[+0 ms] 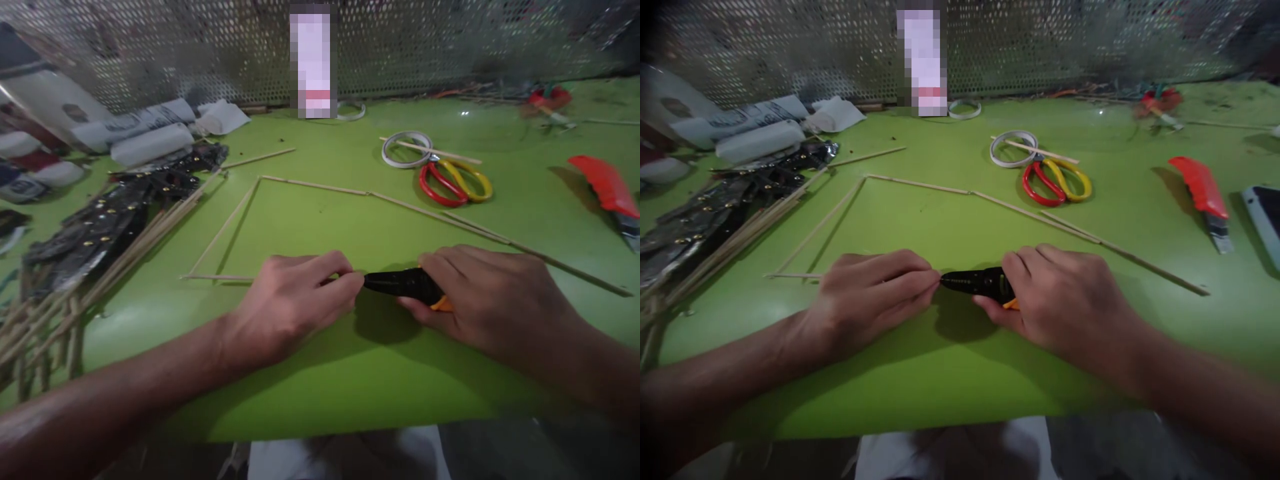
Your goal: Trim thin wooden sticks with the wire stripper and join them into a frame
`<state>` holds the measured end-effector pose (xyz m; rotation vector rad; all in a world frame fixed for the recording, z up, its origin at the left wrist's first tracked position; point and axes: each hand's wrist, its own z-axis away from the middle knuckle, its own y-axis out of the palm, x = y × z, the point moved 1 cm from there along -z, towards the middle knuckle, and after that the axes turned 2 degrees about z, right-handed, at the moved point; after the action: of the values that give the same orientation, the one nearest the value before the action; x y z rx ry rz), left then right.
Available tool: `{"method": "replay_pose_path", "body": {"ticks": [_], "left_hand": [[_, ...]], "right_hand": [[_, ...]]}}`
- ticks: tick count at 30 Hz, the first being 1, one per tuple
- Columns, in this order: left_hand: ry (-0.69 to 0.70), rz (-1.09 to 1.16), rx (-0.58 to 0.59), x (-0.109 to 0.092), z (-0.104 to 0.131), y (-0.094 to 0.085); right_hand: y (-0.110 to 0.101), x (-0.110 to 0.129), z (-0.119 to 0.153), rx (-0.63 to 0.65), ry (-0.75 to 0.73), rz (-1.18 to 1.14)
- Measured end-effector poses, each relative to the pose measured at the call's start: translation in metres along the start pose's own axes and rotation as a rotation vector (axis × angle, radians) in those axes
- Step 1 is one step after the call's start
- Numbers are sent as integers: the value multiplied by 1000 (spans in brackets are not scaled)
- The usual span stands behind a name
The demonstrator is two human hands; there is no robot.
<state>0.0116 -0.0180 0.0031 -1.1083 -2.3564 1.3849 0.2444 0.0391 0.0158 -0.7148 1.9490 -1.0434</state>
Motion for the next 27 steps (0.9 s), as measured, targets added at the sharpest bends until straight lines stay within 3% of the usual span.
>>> {"method": "replay_pose_path", "body": {"ticks": [18,27], "left_hand": [[29,-10,29,1,0,-2],[-140,179,26,-1,-6,-2]], "right_hand": [[-4,1,-3,54,-22,35],[-4,2,-3,40,-15,56]]}}
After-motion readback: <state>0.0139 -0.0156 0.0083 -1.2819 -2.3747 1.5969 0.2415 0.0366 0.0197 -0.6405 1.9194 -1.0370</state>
